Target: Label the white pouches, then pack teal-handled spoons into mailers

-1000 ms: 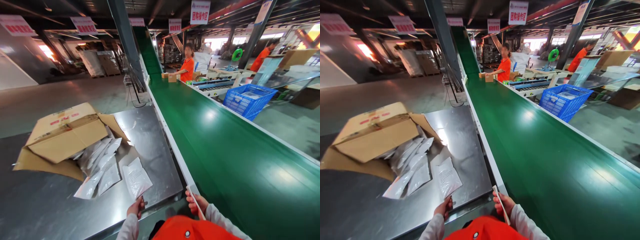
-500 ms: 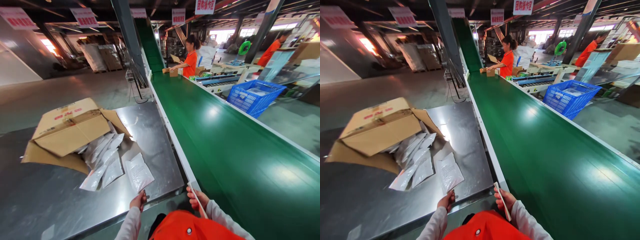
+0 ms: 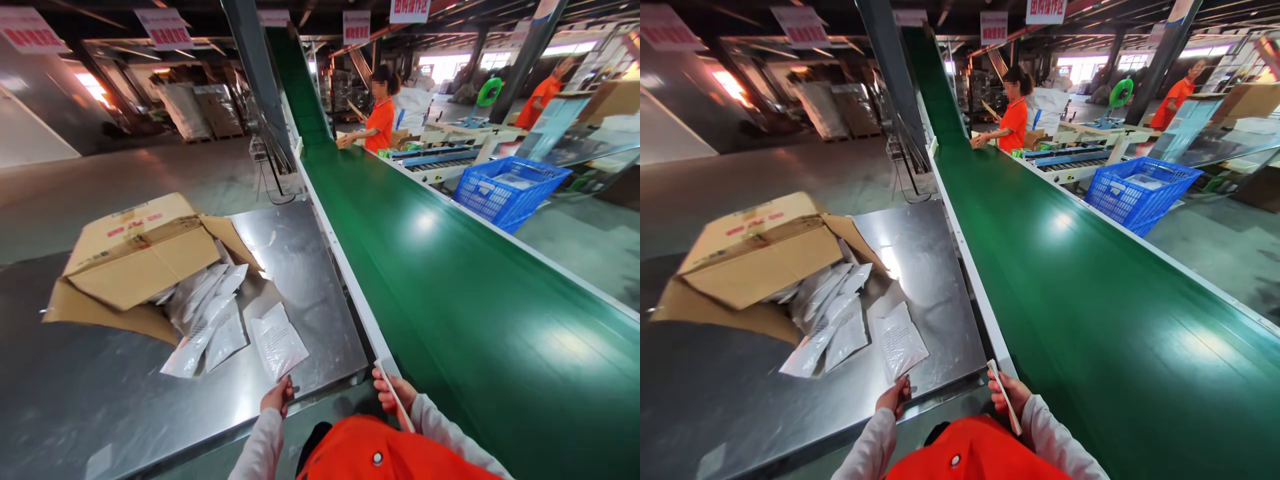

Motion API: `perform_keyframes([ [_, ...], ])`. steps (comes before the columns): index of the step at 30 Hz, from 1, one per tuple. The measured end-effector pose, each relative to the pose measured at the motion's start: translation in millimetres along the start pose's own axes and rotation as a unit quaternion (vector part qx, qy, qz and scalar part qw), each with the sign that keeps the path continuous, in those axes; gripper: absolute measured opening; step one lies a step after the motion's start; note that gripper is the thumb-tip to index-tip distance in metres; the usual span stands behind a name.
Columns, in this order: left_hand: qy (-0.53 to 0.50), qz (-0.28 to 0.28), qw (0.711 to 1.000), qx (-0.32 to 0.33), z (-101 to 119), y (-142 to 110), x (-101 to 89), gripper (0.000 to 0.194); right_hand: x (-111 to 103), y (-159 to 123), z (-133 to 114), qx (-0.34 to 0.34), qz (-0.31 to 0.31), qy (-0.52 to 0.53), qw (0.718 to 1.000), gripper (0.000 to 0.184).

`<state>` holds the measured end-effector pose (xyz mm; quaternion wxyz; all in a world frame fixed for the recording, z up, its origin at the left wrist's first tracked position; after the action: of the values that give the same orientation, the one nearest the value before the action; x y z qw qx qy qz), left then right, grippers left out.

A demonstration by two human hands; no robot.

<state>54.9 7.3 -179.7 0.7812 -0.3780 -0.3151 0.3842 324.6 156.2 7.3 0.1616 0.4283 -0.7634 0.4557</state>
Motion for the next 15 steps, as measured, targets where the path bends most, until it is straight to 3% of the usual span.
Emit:
perform_keyframes([
  [5, 0.006, -0.002, 1.000, -0.001, 6, -6, 0.3, 0.038, 1, 0, -1, 0.002, 0.022, -0.020, 1.000, 0.071],
  [15, 0.030, -0.018, 0.999, 0.024, 9, -11, -0.7, 0.050, -4, -1, 1, 0.007, 0.012, -0.005, 1.000, 0.065],
])
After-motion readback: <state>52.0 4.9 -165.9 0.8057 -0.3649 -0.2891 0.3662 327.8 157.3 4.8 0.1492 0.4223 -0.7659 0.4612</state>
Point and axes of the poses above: each hand's wrist, its own y-axis towards the middle knuckle, its own x-axis out of the palm, z = x × y, the point moved 2 cm from there along y, towards the middle knuckle, and after that the axes turned 2 degrees about -y, right-handed, at the moved point
